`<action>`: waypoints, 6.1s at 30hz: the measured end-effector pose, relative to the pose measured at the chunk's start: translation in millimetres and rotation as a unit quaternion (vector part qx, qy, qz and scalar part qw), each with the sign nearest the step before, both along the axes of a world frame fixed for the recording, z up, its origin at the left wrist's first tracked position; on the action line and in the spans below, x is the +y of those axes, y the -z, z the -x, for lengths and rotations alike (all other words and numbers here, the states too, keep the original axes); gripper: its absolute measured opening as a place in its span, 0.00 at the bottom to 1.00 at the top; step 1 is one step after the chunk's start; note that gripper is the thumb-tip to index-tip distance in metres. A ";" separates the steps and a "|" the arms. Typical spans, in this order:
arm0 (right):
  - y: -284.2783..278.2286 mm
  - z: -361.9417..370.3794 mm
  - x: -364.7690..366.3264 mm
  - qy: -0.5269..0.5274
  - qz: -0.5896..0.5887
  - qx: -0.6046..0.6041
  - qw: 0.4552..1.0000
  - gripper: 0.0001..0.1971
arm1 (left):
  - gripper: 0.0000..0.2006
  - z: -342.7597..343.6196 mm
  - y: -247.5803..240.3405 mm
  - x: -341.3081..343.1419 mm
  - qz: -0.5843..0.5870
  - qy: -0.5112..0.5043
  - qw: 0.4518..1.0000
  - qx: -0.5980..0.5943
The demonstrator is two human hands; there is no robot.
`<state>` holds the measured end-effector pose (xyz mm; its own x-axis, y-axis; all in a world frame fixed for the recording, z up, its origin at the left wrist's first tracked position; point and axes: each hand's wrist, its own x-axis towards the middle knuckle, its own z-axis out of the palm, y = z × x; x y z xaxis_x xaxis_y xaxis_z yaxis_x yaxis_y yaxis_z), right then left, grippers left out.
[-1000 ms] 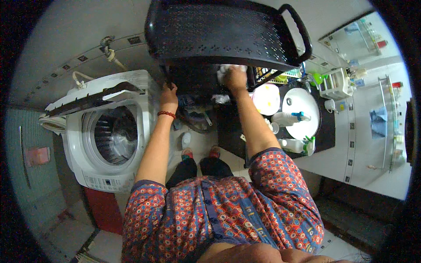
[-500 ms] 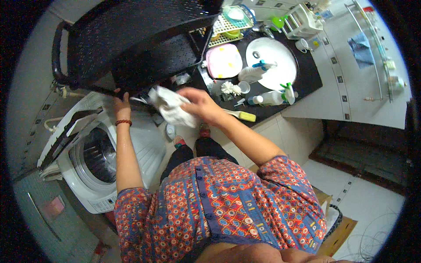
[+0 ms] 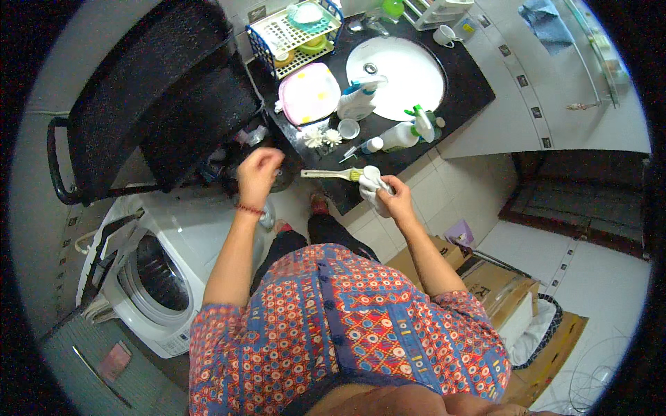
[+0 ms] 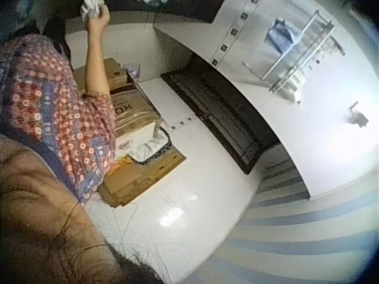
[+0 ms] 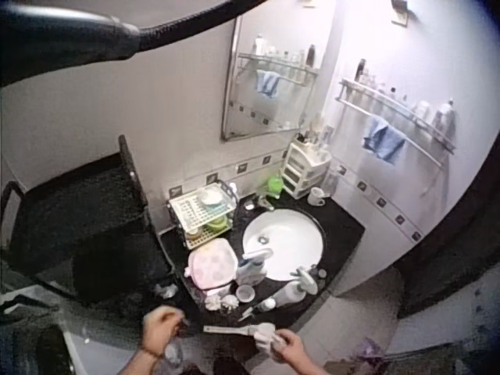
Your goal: The person cleans a bathroom sink and surrounding countertop using a white cloth and liquid soap. They wipe the sink basin, faucet, and counter, then move to a black rolling cart to wipe its shelves and organize items like bottles and a brush. The person also washes the cloth in the sink and wrings it out multiple times during the process.
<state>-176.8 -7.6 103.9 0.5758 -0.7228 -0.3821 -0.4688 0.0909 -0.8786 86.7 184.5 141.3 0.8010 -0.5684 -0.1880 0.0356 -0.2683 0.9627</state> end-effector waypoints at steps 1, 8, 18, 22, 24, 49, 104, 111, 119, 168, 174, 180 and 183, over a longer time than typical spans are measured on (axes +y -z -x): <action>-1.7 -0.6 -1.7 0.032 -0.013 -0.006 0.999 0.15 | 0.14 -5.4 -3.8 -29.0 0.010 0.054 0.996 -0.075; 13.7 20.2 -0.9 -0.001 0.064 -0.016 0.998 0.15 | 0.46 -33.7 38.1 -189.7 -0.138 0.268 0.896 -0.326; 16.9 41.3 -11.4 0.020 0.076 -0.033 0.996 0.14 | 0.21 -36.2 38.7 -218.1 -0.117 0.301 0.922 -0.213; -37.7 23.9 -17.7 0.055 0.000 -0.119 0.991 0.14 | 0.16 -25.4 -18.5 -187.8 0.015 0.200 0.975 -0.097; -74.2 5.5 -25.8 0.055 -0.027 -0.205 0.977 0.15 | 0.19 -31.2 -37.1 -172.0 0.038 0.195 0.970 -0.140; -211.9 -203.9 -15.0 -0.234 -0.102 -0.340 0.905 0.25 | 0.19 -8.7 -149.6 -58.0 0.139 0.163 0.970 -0.111; -222.1 -218.3 -14.4 -0.151 0.141 -0.391 0.897 0.17 | 0.21 -29.3 -156.8 -37.5 0.205 0.174 0.962 0.056; -292.4 -170.5 1.9 -0.020 0.620 -0.388 0.682 0.13 | 0.20 -11.1 -128.7 -23.0 0.129 0.065 0.976 -0.161; -323.3 -202.7 -9.1 -0.329 0.496 -0.195 0.779 0.17 | 0.21 -1.5 -143.6 -0.3 0.119 0.144 0.964 -0.187; -113.1 -115.7 40.6 -0.078 -0.221 -0.184 0.955 0.13 | 0.28 -193.3 66.4 108.4 -0.029 -0.485 0.821 -0.299; -112.6 -90.4 27.7 -0.236 -0.105 -0.081 0.963 0.12 | 0.40 -185.0 53.8 112.5 -0.069 -0.432 0.867 -0.239; -111.6 -19.1 -23.6 -0.157 -0.001 -0.048 0.986 0.25 | 0.27 -97.4 22.1 117.6 0.057 -0.375 0.912 -0.157; -88.6 19.1 -63.7 0.030 0.134 0.024 0.990 0.26 | 0.13 -34.7 5.7 85.1 0.148 -0.194 0.965 -0.095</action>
<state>-196.0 -71.4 192.5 0.5145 -0.8341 -0.1987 -0.5116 -0.1127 -0.8518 121.4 269.6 135.5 0.9682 -0.2257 0.1078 -0.1065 0.0179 0.9942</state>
